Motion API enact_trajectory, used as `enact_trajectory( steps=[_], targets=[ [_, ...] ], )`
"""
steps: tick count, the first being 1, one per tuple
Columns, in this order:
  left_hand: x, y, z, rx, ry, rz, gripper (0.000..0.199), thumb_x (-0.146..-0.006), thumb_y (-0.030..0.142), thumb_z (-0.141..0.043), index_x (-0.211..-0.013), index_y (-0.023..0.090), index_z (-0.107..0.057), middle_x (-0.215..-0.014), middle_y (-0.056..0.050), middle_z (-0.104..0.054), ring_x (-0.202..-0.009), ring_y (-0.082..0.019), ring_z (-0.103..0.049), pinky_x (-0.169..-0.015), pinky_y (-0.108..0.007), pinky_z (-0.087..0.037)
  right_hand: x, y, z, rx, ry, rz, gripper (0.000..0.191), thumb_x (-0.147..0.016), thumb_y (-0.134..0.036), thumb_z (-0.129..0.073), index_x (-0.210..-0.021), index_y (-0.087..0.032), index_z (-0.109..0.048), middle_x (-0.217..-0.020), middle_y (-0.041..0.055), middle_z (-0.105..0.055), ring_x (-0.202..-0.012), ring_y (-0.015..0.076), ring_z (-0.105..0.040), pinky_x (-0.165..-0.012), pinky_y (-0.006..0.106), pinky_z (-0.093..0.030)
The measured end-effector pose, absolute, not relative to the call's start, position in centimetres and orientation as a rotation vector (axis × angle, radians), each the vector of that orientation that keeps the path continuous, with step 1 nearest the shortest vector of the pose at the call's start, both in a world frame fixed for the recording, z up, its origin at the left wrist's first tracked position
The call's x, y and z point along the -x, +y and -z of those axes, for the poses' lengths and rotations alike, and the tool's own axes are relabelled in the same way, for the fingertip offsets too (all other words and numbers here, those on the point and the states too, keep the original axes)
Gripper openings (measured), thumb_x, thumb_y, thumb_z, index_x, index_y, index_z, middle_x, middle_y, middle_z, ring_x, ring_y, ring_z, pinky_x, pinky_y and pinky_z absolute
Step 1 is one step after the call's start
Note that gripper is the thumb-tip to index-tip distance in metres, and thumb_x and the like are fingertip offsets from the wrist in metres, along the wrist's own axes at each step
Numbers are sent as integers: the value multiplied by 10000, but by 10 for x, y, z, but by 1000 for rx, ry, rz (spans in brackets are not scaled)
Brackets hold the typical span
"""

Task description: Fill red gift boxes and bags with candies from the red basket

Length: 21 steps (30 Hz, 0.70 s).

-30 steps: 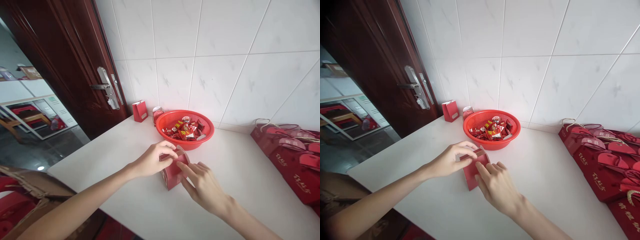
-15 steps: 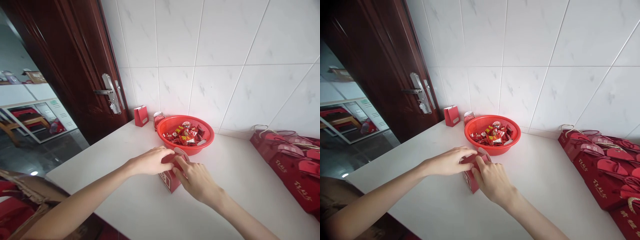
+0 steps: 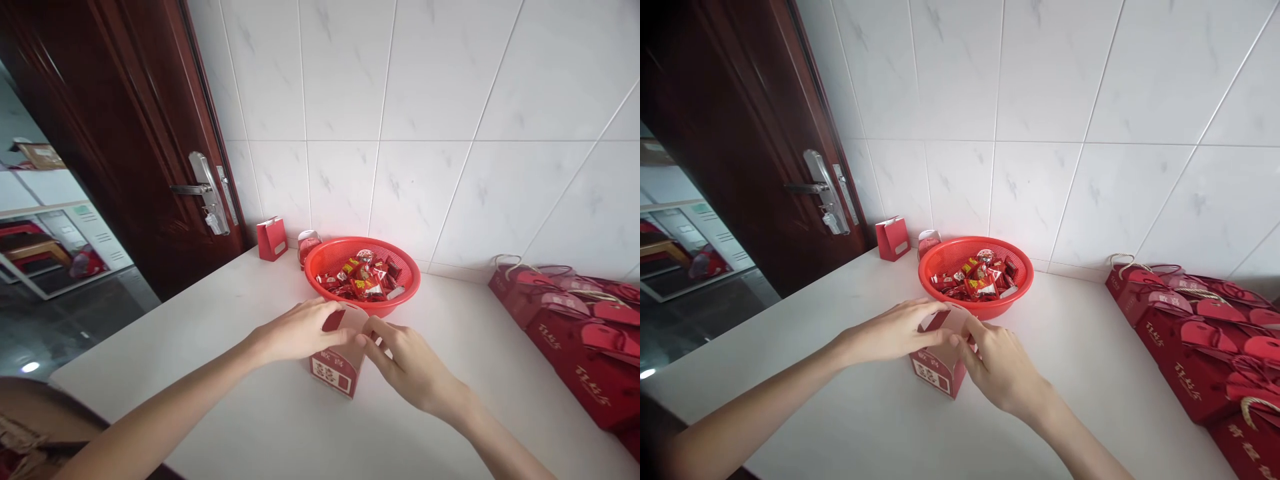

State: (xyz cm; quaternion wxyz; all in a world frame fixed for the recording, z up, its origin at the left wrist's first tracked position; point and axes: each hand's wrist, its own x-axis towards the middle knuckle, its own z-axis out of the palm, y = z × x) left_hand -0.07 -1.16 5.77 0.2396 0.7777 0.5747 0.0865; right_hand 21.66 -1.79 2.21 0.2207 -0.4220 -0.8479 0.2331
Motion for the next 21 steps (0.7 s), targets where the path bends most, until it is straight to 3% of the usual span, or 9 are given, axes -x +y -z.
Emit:
enact_trajectory(
  steps=[3, 6, 9, 12, 16, 21],
  targets=[
    [-4, -10, -57, -2165, 1635, -220, 588, -835, 546, -644, -1348, 262, -592, -1352, -109, -616, -1221, -322, -601, -895, -352, -497, -219, -16, -20, 1175, -2337, -672, 126, -986, -296, -469, -912, -228, -545, -852, 28, -727, -710, 189, -677, -610, 281, -406],
    [-2, -7, -55, -2237, 1619, -262, 364, -852, 288, -549, -1204, 258, -637, -1158, -78, -671, -1065, -268, -644, -821, -328, -494, -223, -15, -22, 1209, -2324, -746, 57, -935, -227, -510, -920, -224, -565, -895, 27, -742, -753, 185, -705, -645, 285, -447],
    [8, 0, -51, -2247, 1533, -393, 403, -815, 151, -451, -1159, 251, -636, -1123, -47, -687, -1024, -227, -638, -837, -304, -488, -228, -13, -26, 1228, -2302, -815, 67, -931, -245, -530, -913, -222, -590, -893, 26, -744, -765, 181, -710, -668, 292, -480],
    [23, 10, -44, -2090, 1508, -471, 525, -747, 136, -435, -1223, 250, -626, -1247, -24, -671, -977, -207, -637, -799, -283, -494, -235, -8, -29, 1242, -2286, -855, 84, -928, -277, -563, -939, -220, -624, -903, 31, -748, -770, 183, -706, -671, 297, -501],
    [40, 22, -27, -1828, 1452, -479, 528, -671, 190, -471, -1164, 197, -661, -1268, -55, -659, -980, -216, -621, -763, -280, -496, -242, 1, -29, 1227, -2293, -934, 109, -928, -303, -581, -949, -220, -649, -871, 22, -745, -767, 177, -693, -674, 292, -519],
    [50, 24, -17, -1644, 1388, -420, 531, -705, 263, -533, -1221, 201, -641, -1248, -84, -646, -885, -195, -632, -679, -271, -502, -247, 4, -28, 1252, -2316, -898, 152, -931, -309, -579, -1041, -228, -647, -870, 21, -742, -747, 172, -684, -662, 282, -512]
  ],
)
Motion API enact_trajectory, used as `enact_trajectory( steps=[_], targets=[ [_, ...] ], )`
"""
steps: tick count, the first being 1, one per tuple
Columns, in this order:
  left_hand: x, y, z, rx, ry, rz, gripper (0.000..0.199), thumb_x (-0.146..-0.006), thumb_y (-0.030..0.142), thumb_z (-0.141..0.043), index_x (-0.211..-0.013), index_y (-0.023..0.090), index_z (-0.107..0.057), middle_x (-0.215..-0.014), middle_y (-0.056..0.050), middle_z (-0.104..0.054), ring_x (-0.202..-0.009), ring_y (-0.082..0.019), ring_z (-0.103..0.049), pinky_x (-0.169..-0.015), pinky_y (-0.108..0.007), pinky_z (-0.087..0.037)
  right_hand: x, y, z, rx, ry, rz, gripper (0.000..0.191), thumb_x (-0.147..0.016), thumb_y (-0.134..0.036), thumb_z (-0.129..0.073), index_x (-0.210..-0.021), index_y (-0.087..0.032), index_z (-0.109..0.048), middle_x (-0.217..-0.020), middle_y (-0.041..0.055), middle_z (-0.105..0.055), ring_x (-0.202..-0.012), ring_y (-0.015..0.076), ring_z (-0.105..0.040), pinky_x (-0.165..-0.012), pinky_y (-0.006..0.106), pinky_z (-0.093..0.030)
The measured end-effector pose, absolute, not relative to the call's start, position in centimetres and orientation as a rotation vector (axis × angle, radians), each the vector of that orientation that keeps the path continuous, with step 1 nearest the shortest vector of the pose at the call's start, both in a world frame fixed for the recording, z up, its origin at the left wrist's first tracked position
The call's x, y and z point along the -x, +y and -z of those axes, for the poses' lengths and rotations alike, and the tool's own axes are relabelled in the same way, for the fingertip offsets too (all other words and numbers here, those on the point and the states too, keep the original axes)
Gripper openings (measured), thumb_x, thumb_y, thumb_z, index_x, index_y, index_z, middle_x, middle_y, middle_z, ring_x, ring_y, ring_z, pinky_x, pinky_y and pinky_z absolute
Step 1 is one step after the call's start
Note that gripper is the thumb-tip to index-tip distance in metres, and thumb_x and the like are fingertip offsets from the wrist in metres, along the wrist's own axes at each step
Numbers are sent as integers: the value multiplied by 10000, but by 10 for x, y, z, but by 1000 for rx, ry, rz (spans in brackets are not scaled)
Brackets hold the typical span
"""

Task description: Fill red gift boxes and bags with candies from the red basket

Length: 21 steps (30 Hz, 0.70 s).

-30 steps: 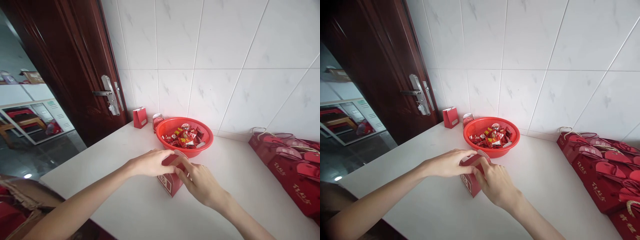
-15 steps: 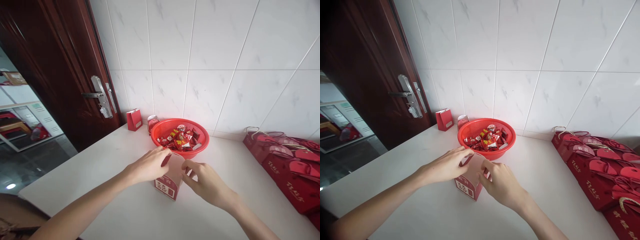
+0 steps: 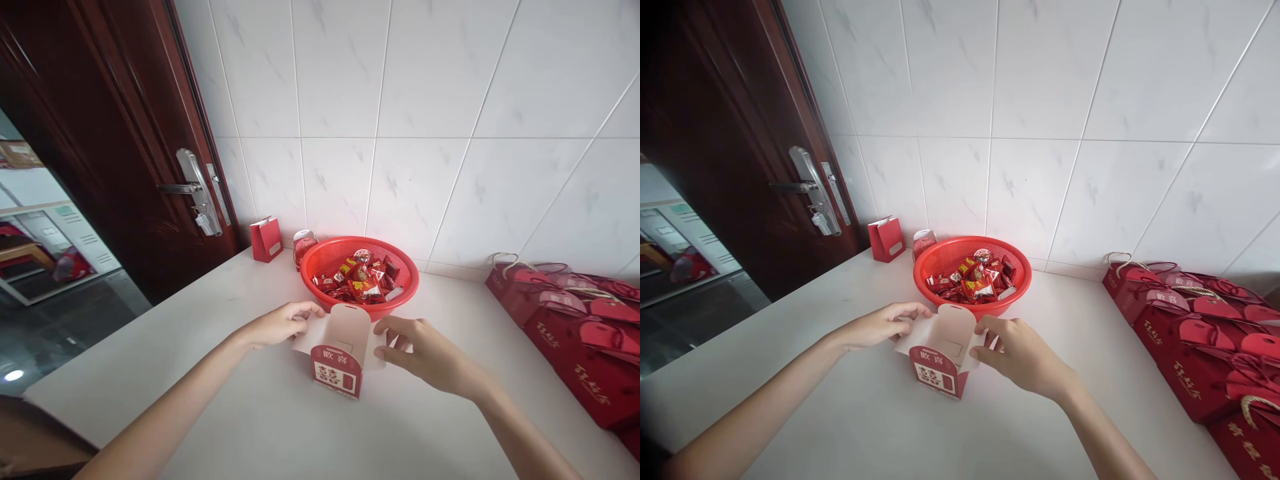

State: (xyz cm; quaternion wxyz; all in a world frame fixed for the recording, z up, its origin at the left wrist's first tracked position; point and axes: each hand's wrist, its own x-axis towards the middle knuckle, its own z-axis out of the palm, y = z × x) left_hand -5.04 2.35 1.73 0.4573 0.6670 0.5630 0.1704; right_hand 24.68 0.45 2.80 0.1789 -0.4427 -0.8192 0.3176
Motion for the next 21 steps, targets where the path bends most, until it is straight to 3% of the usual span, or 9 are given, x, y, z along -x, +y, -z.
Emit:
enact_trajectory(
  steps=[3, 5, 8, 11, 15, 19, 21],
  targets=[
    [55, 19, -26, -1769, 1387, -365, 494, -781, 321, -576, -1260, 234, -661, -1274, -60, -668, -1007, -218, -643, -791, -283, -520, -252, 9, -28, 1239, -2261, -827, 289, -975, -433, -521, -1178, -248, -613, -838, 16, -728, -684, 173, -682, -642, 295, -507],
    [57, 16, -37, -1864, 1427, -335, 472, -842, 401, -588, -1281, 249, -668, -1295, -52, -681, -1094, -236, -640, -878, -299, -512, -258, 14, -29, 1243, -2178, -797, 331, -998, -484, -456, -1172, -238, -592, -765, 4, -699, -639, 175, -680, -629, 300, -503],
    [58, 20, -56, -1957, 1531, -395, 472, -887, 518, -576, -1254, 244, -689, -1281, -54, -705, -1122, -249, -655, -947, -331, -501, -264, 22, -28, 1375, -2142, -692, 240, -1005, -371, -413, -952, -221, -592, -687, -7, -652, -593, 165, -654, -581, 276, -453],
    [49, 39, -76, -2054, 1520, -482, 453, -883, 525, -588, -1190, 216, -711, -1217, -58, -736, -1112, -246, -670, -973, -332, -497, -261, 25, -21, 1547, -2366, -501, 239, -951, -189, -460, -743, -208, -576, -693, 18, -670, -596, 158, -620, -555, 265, -355],
    [16, 87, -92, -2243, 1397, -348, 384, -894, 423, -592, -1178, 191, -708, -1212, -56, -738, -1059, -216, -688, -903, -278, -501, -240, 20, 1, 1530, -2723, -450, 177, -874, -113, -570, -748, -199, -658, -774, 49, -723, -676, 187, -659, -566, 264, -297],
    [-26, 143, -87, -2468, 1338, -49, 336, -925, 363, -546, -1177, 207, -704, -1136, -55, -743, -889, -192, -691, -749, -264, -485, -219, 22, 32, 1444, -2836, -441, 173, -805, -73, -583, -688, -192, -629, -707, 39, -701, -647, 197, -662, -539, 272, -233],
    [-47, 168, -80, -2560, 1324, 46, 324, -929, 383, -543, -1149, 210, -706, -1138, -61, -736, -931, -204, -676, -764, -267, -479, -212, 27, 49, 1414, -2766, -448, 139, -798, -92, -592, -711, -197, -617, -720, 30, -709, -646, 191, -657, -541, 273, -219]
  ],
)
